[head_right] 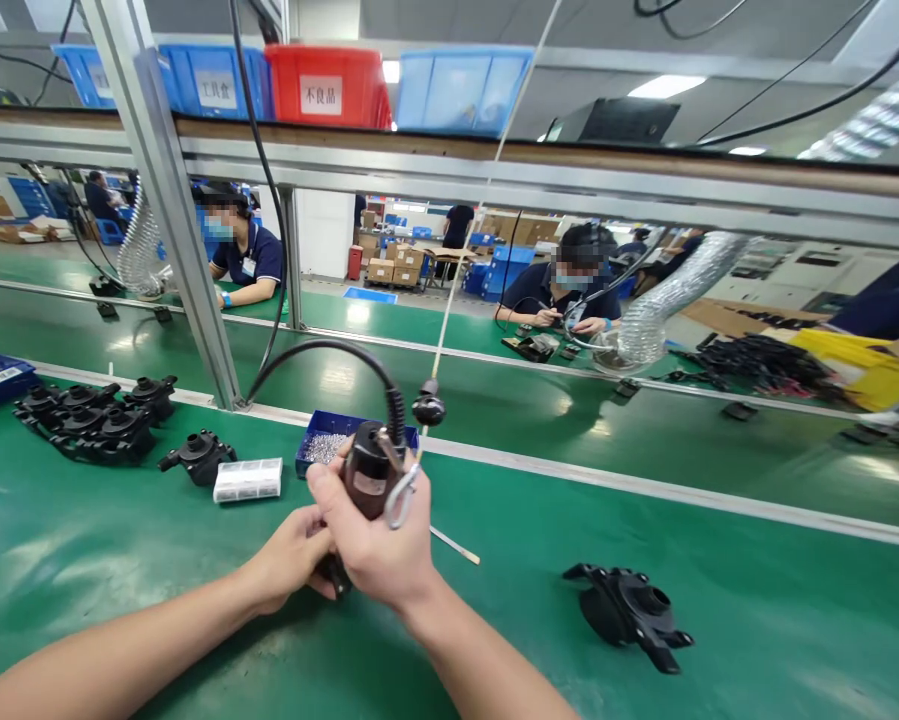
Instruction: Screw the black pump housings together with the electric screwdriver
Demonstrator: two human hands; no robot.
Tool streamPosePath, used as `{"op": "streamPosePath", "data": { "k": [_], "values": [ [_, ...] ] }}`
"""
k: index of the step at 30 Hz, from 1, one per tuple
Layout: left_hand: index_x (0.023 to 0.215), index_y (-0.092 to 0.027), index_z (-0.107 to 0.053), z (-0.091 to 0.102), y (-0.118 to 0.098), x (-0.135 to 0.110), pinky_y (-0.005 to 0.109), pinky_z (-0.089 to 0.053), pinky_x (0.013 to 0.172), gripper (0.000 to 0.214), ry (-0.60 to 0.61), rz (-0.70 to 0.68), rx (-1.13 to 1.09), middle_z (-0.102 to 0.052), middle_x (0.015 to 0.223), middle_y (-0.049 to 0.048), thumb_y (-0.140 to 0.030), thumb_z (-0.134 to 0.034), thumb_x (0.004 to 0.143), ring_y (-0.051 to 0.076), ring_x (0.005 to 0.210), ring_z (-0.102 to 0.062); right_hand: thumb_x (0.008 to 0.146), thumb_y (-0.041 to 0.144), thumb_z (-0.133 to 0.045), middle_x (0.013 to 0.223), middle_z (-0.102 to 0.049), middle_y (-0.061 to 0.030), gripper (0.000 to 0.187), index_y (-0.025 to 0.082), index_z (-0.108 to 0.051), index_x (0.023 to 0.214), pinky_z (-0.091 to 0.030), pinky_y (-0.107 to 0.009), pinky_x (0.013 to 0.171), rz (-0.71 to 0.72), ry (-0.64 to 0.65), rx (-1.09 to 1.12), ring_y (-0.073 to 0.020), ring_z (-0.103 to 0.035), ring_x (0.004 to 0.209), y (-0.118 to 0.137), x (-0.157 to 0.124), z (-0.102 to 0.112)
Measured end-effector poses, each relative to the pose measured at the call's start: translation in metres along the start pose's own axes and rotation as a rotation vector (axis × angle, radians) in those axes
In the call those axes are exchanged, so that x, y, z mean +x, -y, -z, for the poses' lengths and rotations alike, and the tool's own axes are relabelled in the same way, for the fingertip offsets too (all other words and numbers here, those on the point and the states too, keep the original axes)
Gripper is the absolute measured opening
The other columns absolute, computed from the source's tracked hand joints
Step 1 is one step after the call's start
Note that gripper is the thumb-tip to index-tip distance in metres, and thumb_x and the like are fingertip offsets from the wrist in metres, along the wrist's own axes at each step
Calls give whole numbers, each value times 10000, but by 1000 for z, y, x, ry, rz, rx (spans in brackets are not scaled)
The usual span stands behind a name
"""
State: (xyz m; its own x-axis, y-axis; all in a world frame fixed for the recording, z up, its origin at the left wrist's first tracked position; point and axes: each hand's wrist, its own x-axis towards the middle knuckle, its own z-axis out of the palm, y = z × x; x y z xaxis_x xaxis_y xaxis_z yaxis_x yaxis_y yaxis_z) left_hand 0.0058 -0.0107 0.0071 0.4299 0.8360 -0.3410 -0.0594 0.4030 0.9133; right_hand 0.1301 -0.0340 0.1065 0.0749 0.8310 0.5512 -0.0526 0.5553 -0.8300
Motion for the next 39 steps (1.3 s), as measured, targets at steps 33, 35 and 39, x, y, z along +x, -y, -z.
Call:
{"op": "streamPosePath", "data": {
  "k": [33,35,39],
  "values": [
    [1010,-182,-589,4,18,8,305,-556,508,710,181,-117,234,-646,909,77,-856,-578,785,208,701,-650,852,466,-778,724,-653,7,320,212,-602,937,-485,-297,562,22,-113,-513,-168,-585,573,-30,44,58],
    [1068,-161,-665,21,6,14,330,-574,592,751,103,-283,422,-642,1005,126,-839,-390,898,258,858,-658,898,472,-701,701,-662,4,265,227,-603,919,-467,-306,600,-24,-49,-828,-191,-589,613,-48,57,78],
    [1246,-212,-729,44,-1,27,397,-526,973,391,-47,-574,887,-614,1160,119,-448,-562,982,278,1067,-602,897,399,-659,697,-683,-19,173,234,-617,927,-459,-341,609,-103,-31,-994,-241,-612,627,-86,73,114]
  ]
}}
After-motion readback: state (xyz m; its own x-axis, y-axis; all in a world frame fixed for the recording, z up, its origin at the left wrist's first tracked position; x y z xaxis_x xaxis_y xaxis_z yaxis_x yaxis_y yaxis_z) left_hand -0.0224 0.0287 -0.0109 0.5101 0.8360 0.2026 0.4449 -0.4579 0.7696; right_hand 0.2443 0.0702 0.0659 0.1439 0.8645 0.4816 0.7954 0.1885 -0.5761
